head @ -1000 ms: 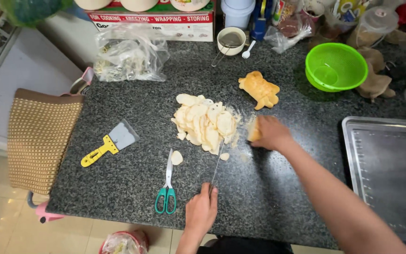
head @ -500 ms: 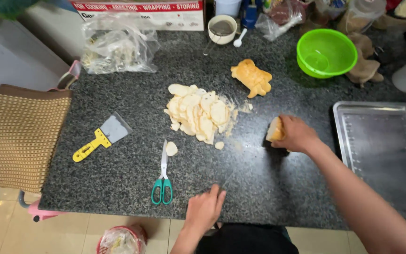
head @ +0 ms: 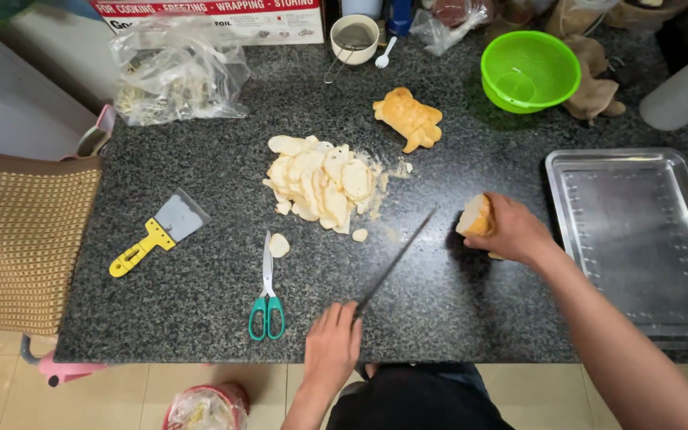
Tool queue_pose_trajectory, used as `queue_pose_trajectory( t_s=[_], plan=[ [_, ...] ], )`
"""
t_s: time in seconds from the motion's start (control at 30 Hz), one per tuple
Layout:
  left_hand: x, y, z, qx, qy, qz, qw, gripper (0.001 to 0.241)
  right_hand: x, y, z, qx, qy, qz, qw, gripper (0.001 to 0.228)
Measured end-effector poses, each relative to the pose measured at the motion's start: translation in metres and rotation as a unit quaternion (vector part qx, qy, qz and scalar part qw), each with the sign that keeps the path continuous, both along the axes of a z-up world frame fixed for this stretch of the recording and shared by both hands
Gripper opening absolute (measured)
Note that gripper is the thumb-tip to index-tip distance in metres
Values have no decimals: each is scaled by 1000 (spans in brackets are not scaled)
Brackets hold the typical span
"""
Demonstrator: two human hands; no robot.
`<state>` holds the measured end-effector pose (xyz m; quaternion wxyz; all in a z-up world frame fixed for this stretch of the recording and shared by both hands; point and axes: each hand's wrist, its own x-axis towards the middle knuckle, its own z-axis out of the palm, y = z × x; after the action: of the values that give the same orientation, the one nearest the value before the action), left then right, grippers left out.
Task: Slicing a loaf of bread into thin slices on a kitchen counter using a knife.
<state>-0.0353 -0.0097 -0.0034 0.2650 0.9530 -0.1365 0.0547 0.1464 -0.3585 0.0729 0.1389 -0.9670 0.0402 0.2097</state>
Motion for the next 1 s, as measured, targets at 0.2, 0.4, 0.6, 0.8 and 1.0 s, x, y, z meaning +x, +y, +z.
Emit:
queue_pose_trajectory(
  t_s=[0.2, 0.4, 0.6, 0.8, 1.0],
  plan=[
    [4, -15, -2, 38, -53, -41, 997, 17, -12, -14, -4, 33, -30, -11, 999, 104],
    [35, -7, -3, 25, -73, -16, 997, 15, -23, -24, -18, 36, -36, -16, 999, 104],
    [96, 7, -44, 103, -55, 17, 993, 13, -29, -18, -15, 13, -19, -1, 1000, 110],
    [122, -1, -46, 188, -97, 70, 975, 9, -39, -4, -22, 12, -28, 33, 999, 107],
    [81, -99, -55, 128, -74, -14, 989, 7, -44, -7, -37, -5, -61, 42, 997, 107]
  ],
)
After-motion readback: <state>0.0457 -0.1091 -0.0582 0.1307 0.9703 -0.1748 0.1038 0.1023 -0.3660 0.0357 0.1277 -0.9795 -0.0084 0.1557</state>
